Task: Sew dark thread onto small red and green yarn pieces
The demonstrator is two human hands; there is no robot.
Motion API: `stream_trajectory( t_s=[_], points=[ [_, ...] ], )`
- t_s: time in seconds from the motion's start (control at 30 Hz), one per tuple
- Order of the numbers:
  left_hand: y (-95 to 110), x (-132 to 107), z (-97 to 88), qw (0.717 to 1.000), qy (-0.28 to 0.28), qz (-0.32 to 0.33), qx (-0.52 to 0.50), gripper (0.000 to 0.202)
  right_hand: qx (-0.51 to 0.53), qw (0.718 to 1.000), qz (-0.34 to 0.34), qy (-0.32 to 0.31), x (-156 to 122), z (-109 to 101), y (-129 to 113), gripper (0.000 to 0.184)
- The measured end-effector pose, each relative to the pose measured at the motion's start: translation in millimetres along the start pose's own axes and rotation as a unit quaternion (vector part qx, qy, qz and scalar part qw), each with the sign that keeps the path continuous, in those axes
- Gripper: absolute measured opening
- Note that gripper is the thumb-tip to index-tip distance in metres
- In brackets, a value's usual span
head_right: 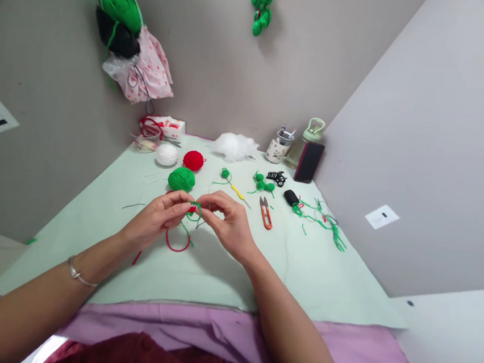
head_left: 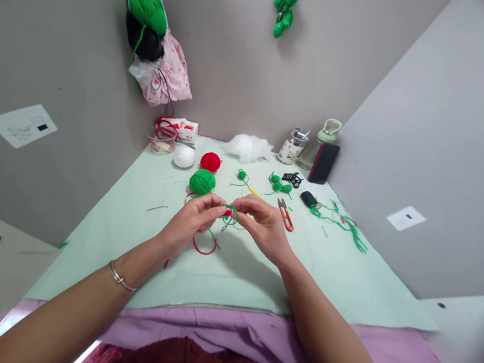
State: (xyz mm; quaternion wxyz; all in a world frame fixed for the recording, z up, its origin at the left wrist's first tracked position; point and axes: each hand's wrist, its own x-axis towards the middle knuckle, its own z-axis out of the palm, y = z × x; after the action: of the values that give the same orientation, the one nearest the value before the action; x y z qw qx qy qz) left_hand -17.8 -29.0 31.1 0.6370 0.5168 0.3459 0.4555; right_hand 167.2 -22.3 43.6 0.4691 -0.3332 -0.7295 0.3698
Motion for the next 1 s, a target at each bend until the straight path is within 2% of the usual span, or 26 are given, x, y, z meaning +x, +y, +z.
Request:
stream_trajectory(
  t_s=[0.2,0.37,0.47,0.53,0.6,0.67,0.73,0.77,0.87,0.93,1.0],
  points=[
    [3.2,1.9,-6.5,0.998,0.052,0.038,0.014,0.027,-0.062,0.997,-0.046,0.023,-0.1,-5.2,-1.8,0.007],
    [17.5,4.7,-19.9,0.982,0.094,0.086,-0.136,0.031,-0.174,0.980,-0.091,0.018,-0.8,-5.9,-0.6,0.007],
    [26.0,4.6,-27.9,0.970,0.083,0.078,-0.213,0.035,-0.230,0.965,-0.123,0.021,-0.5,-6.0,0.4,0.008],
    [28.3,3.0,-30.3,0.970,0.065,0.073,-0.222,0.036,-0.231,0.964,-0.125,0.032,-0.2,-5.4,-0.3,0.008],
    [26.5,0.8,-28.9,0.979,0.064,0.097,-0.166,0.030,-0.204,0.971,-0.116,0.046,-0.1,-3.9,-1.9,0.008],
    [21.3,-1.6,-23.7,0.986,0.078,0.136,-0.054,0.022,-0.174,0.978,-0.104,0.054,-0.3,-1.7,-3.5,0.008],
    [14.6,-3.8,-16.5,0.982,0.072,0.156,0.078,0.037,-0.154,0.982,-0.098,0.053,-0.8,0.6,-3.9,0.007],
    [11.1,-4.7,-13.0,0.975,0.062,0.166,0.137,0.038,-0.148,0.983,-0.098,0.049,-1.1,1.6,-3.5,0.007],
    [1.9,-6.1,-5.7,0.939,0.054,0.223,0.255,0.015,-0.126,0.987,-0.096,0.040,-1.7,3.9,-1.3,0.005],
    [-3.0,-6.1,-4.8,0.918,0.072,0.279,0.274,0.008,-0.107,0.991,-0.072,0.033,-1.8,5.1,-0.2,0.004],
    [-6.8,-5.9,-5.8,0.901,0.089,0.322,0.277,0.011,-0.089,0.995,-0.039,0.025,-1.8,6.0,-0.5,0.005]
  ],
)
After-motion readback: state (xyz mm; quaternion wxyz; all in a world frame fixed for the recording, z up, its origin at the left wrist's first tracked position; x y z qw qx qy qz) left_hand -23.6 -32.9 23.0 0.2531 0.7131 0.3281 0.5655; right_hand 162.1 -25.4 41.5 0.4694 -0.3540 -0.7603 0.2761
